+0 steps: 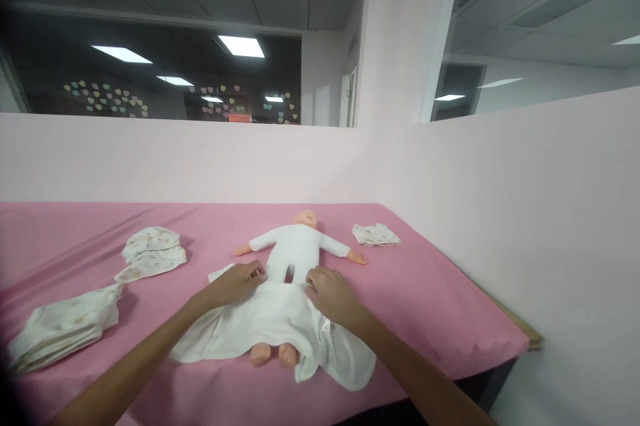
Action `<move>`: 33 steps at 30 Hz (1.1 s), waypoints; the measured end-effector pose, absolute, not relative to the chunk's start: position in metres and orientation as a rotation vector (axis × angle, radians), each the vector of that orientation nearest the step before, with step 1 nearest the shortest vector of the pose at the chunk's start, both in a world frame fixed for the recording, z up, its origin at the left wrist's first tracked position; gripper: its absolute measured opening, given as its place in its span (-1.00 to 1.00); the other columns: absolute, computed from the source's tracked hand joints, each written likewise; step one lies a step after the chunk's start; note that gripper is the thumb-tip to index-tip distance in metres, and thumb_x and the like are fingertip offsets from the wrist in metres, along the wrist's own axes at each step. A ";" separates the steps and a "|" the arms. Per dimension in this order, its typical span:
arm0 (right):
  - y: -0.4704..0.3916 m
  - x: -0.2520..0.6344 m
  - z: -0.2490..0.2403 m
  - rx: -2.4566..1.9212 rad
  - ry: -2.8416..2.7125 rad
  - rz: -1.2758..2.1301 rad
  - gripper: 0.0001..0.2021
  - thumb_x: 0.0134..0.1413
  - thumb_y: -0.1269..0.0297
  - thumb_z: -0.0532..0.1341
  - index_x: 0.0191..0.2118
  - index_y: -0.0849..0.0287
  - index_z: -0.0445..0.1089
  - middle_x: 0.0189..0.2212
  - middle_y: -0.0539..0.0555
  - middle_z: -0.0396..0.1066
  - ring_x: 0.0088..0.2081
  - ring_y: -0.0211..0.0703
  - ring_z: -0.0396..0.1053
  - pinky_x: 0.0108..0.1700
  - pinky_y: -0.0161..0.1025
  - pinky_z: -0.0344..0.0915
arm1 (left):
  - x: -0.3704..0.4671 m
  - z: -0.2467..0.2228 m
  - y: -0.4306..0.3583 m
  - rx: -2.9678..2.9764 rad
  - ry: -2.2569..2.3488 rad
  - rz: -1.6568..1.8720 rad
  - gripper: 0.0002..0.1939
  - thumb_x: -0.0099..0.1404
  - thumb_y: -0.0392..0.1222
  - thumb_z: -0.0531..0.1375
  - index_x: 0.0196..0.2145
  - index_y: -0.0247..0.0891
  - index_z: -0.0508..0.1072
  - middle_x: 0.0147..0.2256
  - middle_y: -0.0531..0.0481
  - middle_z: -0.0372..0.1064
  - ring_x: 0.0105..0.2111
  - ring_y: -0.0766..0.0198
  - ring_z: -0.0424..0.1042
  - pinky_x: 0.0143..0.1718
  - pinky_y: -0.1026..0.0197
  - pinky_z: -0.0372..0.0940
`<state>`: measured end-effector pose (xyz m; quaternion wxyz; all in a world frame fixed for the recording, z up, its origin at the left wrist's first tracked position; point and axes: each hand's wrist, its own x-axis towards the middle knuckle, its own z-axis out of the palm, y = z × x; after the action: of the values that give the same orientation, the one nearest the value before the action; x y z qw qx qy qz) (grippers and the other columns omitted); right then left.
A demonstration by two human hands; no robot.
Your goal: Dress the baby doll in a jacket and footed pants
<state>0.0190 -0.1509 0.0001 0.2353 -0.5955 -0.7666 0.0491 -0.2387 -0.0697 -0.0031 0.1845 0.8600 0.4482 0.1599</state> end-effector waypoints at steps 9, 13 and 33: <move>-0.162 0.024 0.000 -1.610 -2.179 0.231 -0.85 0.07 0.41 0.09 -0.24 0.12 0.33 -0.34 0.02 0.41 -0.36 -0.18 0.27 -0.35 -0.27 0.02 | -0.267 -0.007 -0.094 2.458 1.062 0.347 -0.74 0.30 0.03 0.04 -0.23 -0.18 0.37 -0.29 0.02 0.44 -0.31 0.17 0.37 -0.34 0.20 0.13; -0.164 0.019 0.005 -1.540 -2.097 0.270 -0.80 0.10 0.45 0.01 -0.24 0.15 0.35 -0.24 0.10 0.45 -0.19 -0.08 0.35 -0.20 -0.22 0.15 | -0.268 -0.004 -0.103 2.522 1.050 0.288 -0.78 0.27 -0.04 0.05 -0.22 -0.18 0.37 -0.31 0.01 0.43 -0.32 0.16 0.36 -0.38 0.21 0.09; -0.225 0.003 0.111 -1.427 -1.705 0.379 -0.82 0.13 0.30 0.07 -0.29 0.04 0.43 -0.33 -0.03 0.44 -0.28 -0.18 0.35 -0.28 -0.26 0.25 | -0.298 0.043 -0.146 2.252 1.213 1.040 -0.90 0.29 -0.11 0.08 -0.28 -0.16 0.32 -0.27 0.04 0.37 -0.27 0.20 0.34 -0.26 0.24 0.22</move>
<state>0.0028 -0.2248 0.1112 0.4284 -0.5717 -0.6831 0.1517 -0.2977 -0.1461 0.0434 0.1888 0.8009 0.4314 0.3699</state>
